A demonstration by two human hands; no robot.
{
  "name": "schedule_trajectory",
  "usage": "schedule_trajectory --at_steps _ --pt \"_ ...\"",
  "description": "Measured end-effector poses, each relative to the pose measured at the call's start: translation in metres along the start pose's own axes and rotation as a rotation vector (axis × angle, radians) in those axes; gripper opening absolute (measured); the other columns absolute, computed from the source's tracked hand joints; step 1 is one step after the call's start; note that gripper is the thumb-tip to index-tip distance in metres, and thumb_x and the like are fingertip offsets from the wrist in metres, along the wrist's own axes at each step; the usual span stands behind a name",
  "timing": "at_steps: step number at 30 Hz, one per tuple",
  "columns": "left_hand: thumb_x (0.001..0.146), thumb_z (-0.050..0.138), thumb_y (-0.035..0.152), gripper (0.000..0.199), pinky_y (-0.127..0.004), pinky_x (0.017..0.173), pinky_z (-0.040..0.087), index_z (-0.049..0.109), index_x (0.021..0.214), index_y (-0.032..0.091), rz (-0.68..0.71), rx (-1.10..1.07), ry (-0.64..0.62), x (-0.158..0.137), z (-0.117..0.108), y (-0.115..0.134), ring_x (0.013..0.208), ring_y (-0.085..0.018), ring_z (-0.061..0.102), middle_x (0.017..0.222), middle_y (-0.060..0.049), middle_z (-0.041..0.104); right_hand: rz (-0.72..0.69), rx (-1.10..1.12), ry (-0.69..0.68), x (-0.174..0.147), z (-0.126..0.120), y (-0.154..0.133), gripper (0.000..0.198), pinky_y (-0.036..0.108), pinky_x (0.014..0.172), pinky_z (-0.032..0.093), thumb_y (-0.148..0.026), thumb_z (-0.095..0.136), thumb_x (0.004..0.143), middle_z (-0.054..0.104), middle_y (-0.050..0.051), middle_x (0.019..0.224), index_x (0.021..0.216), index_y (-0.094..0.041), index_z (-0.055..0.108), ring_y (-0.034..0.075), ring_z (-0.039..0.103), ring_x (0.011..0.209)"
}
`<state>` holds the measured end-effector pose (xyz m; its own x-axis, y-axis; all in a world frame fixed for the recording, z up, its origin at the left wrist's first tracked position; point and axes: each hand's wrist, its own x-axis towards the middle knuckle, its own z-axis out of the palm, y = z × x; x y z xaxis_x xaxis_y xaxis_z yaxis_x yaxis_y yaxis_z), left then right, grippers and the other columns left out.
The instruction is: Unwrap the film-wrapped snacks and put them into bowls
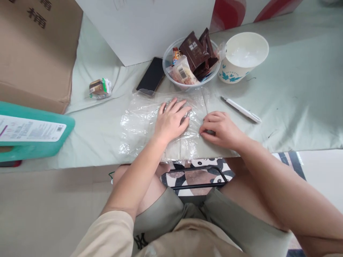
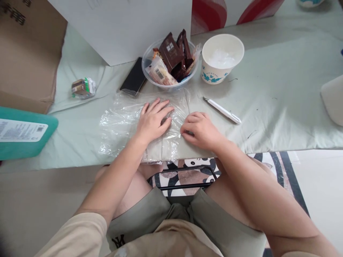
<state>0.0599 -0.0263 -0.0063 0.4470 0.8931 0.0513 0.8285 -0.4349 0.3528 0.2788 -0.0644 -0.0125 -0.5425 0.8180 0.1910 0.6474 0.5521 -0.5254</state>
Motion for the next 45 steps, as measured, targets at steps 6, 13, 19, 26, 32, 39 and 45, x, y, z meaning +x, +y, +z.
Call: schedule_trajectory --at_steps 6,13,19,26,32,39,45 --pt "0.097 0.051 0.032 0.039 -0.056 0.125 0.023 0.064 0.134 0.031 0.01 0.027 0.003 0.0 -0.001 -0.001 0.149 -0.029 0.04 0.153 -0.002 0.055 -0.063 0.021 0.01 -0.006 -0.005 0.003 0.013 0.045 0.093 0.041 -0.019 0.059 0.09 0.068 0.006 0.089 0.083 -0.022 0.07 0.027 0.064 0.102" --pt "0.097 0.051 0.032 0.039 -0.057 0.124 0.024 0.063 0.134 0.03 0.029 0.018 0.009 0.0 -0.001 -0.001 0.149 -0.03 0.04 0.153 -0.002 0.055 -0.063 -0.004 0.038 -0.012 -0.024 0.002 0.011 0.047 0.093 0.043 -0.025 0.064 0.089 0.068 0.009 0.104 0.097 -0.023 0.071 0.029 0.061 0.107" --pt "0.097 0.051 0.032 0.038 -0.056 0.125 0.023 0.063 0.133 0.03 0.025 0.026 0.019 0.0 0.002 -0.002 0.149 -0.029 0.04 0.153 -0.002 0.055 -0.184 -0.003 -0.007 -0.006 0.002 -0.014 0.011 0.047 0.096 0.039 -0.022 0.063 0.092 0.071 0.006 0.111 0.091 -0.025 0.074 0.031 0.058 0.118" --pt "0.097 0.05 0.032 0.04 -0.056 0.126 0.022 0.062 0.135 0.031 0.018 0.023 -0.007 0.001 0.003 -0.003 0.15 -0.029 0.038 0.154 -0.002 0.054 -0.174 0.003 -0.009 -0.017 -0.011 -0.012 0.014 0.047 0.097 0.038 -0.02 0.062 0.092 0.073 0.005 0.108 0.082 -0.025 0.071 0.031 0.057 0.12" --pt "0.096 0.05 0.032 0.041 -0.056 0.126 0.021 0.063 0.135 0.031 0.004 0.008 -0.01 0.001 0.001 0.0 0.151 -0.029 0.037 0.155 -0.002 0.054 -0.132 -0.06 0.047 -0.028 -0.018 -0.017 0.015 0.047 0.095 0.041 -0.022 0.061 0.092 0.069 0.009 0.115 0.105 -0.024 0.068 0.03 0.059 0.115" --pt "0.096 0.05 0.031 0.041 -0.054 0.126 0.02 0.063 0.135 0.033 -0.009 0.012 -0.003 0.002 0.001 0.002 0.151 -0.028 0.037 0.154 -0.001 0.054 -0.105 -0.006 -0.037 -0.027 0.005 -0.032 0.046 0.048 0.098 0.039 -0.035 0.069 0.087 0.069 0.012 0.121 0.13 -0.022 0.059 0.033 0.057 0.12" --pt "0.096 0.049 0.031 0.041 -0.054 0.126 0.02 0.064 0.134 0.032 -0.007 0.012 0.002 0.002 0.001 0.002 0.15 -0.028 0.038 0.153 -0.002 0.055 -0.068 -0.009 0.078 -0.019 0.019 -0.044 0.017 0.041 0.091 0.039 -0.032 0.058 0.098 0.073 0.005 0.088 0.094 -0.022 0.072 0.025 0.061 0.1"
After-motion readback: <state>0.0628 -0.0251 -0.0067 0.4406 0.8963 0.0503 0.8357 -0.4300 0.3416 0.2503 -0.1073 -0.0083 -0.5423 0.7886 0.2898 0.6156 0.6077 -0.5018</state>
